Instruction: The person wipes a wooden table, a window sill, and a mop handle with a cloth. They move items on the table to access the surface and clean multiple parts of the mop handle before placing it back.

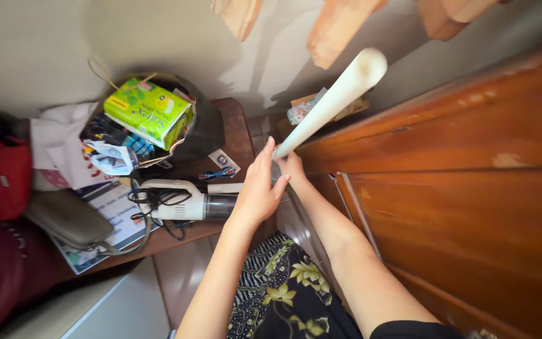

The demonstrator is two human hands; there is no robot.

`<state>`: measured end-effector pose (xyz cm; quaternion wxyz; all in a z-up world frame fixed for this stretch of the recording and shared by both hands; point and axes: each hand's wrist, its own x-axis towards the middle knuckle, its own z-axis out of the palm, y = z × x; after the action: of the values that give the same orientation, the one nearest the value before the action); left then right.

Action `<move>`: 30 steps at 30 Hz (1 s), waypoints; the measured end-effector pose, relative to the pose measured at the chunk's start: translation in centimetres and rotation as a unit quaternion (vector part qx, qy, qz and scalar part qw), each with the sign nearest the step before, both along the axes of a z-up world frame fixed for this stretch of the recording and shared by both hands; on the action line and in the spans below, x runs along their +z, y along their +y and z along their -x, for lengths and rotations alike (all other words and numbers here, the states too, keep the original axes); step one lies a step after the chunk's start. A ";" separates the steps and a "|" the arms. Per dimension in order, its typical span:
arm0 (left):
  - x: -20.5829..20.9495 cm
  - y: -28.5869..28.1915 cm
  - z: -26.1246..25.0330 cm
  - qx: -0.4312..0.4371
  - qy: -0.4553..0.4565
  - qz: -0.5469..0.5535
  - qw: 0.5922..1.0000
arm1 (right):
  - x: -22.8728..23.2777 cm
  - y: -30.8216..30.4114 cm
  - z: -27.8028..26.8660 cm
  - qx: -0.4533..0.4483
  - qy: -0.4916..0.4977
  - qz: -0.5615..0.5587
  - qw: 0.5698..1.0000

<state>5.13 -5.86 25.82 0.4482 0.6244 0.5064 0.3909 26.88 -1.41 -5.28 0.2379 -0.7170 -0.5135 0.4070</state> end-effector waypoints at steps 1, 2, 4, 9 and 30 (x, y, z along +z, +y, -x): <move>0.9 0.1 -0.2 0.001 -0.012 0.013 1.000 | 0.2 -0.7 -0.1 0.021 0.011 -0.005 1.000; 1.9 0.2 -0.3 0.001 -0.025 0.027 0.999 | 1.0 -1.3 -0.3 0.043 0.020 -0.009 0.999; 4.3 0.3 -0.5 0.001 -0.054 0.004 0.999 | 3.1 -2.4 -0.5 0.117 0.048 0.000 0.992; 10.7 -0.6 -1.6 -0.031 -0.217 -0.070 0.973 | 12.3 -5.6 -0.4 0.144 0.169 0.010 0.975; 15.0 -12.9 -8.8 0.027 -0.052 -0.102 0.993 | 58.5 -14.7 5.7 -0.102 0.211 -0.433 0.870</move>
<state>13.97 -18.74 40.85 0.3975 0.6320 0.4564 0.4841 21.22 -16.07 53.26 0.6676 -0.4876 -0.4996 0.2588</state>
